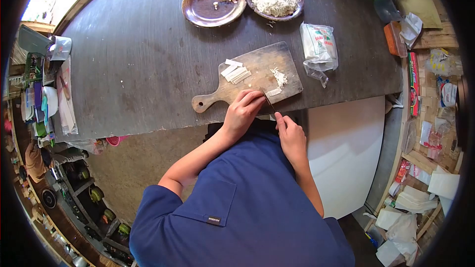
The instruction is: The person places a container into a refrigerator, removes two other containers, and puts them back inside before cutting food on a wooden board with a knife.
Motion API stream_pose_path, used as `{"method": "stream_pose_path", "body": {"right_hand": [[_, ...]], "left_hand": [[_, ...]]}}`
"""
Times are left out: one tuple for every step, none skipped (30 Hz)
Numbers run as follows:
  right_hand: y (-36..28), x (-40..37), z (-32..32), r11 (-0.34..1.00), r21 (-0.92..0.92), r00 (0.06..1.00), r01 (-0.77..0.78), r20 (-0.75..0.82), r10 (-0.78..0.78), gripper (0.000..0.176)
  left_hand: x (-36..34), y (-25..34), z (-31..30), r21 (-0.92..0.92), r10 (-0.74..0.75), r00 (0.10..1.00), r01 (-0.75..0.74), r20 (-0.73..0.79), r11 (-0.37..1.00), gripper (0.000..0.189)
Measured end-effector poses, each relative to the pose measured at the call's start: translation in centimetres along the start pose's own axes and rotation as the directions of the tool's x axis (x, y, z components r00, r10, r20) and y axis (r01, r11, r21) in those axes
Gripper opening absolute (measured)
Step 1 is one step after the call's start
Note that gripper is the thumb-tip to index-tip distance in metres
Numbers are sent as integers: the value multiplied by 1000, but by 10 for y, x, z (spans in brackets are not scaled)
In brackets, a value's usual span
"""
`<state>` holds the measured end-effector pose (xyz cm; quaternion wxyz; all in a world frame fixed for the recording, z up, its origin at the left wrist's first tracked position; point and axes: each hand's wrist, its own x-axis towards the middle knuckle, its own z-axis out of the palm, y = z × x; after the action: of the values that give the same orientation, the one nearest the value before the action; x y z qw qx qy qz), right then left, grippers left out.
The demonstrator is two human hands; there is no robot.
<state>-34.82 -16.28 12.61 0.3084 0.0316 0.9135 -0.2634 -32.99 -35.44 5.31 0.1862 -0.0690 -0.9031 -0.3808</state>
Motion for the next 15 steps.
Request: {"method": "stream_pose_path", "body": {"right_hand": [[1,1,2,1000,6,1000,1,0,-1,65],[2,1,3,1000,13,1000,0,1,0,65],[2,1,4,1000,13,1000,0,4,0,65],[1,1,3,1000,17,1000,-6,8,6,65],[1,1,3,1000,22,1000,-13,13,12,65],[1,0,3,1000,23,1000,-14,15,13,65],[1,-1,3,1000,12,1000,-3,2,3,65],[0,-1,3,1000,0,1000,9,-11,-9,64],[-1,-1,2,1000,-1,1000,11,-9,-11,64],[-2,-1,1,1000,-11,1000,9,-10,-9,64],[-2,-2,1,1000,-20,1000,5,-10,-5,64],[-1,-3,1,1000,-21,1000,4,-8,-4,64],[-1,-5,1,999,-42,1000,11,-19,-12,63],[-1,-5,2,998,-61,999,21,-30,-23,63],[-3,-5,2,998,-63,999,25,-27,-27,63]], "left_hand": [[0,0,-1,-1,-5,1000,5,-2,1000,25],[-1,0,-2,2,-9,1000,9,-1,1000,25],[0,2,-3,2,-11,1000,11,-9,1000,25],[1,3,-4,1,-10,1000,11,-17,1000,25],[2,4,-4,0,-11,1000,11,-15,1000,25],[2,5,-6,17,-13,1000,13,8,1000,27],[2,5,-7,36,-15,999,14,31,999,28],[1,4,-7,38,-17,999,15,31,999,28],[0,2,-5,58,8,999,-10,32,998,29],[-1,2,-4,78,31,999,-33,34,996,29],[-2,2,-5,78,27,999,-30,35,997,29],[-2,4,-6,87,14,998,-19,58,996,30],[-1,4,-6,98,1,997,-8,79,995,31],[0,4,-7,101,-1,997,-7,76,995,31],[0,4,-7,116,8,997,-18,82,993,31]]}}
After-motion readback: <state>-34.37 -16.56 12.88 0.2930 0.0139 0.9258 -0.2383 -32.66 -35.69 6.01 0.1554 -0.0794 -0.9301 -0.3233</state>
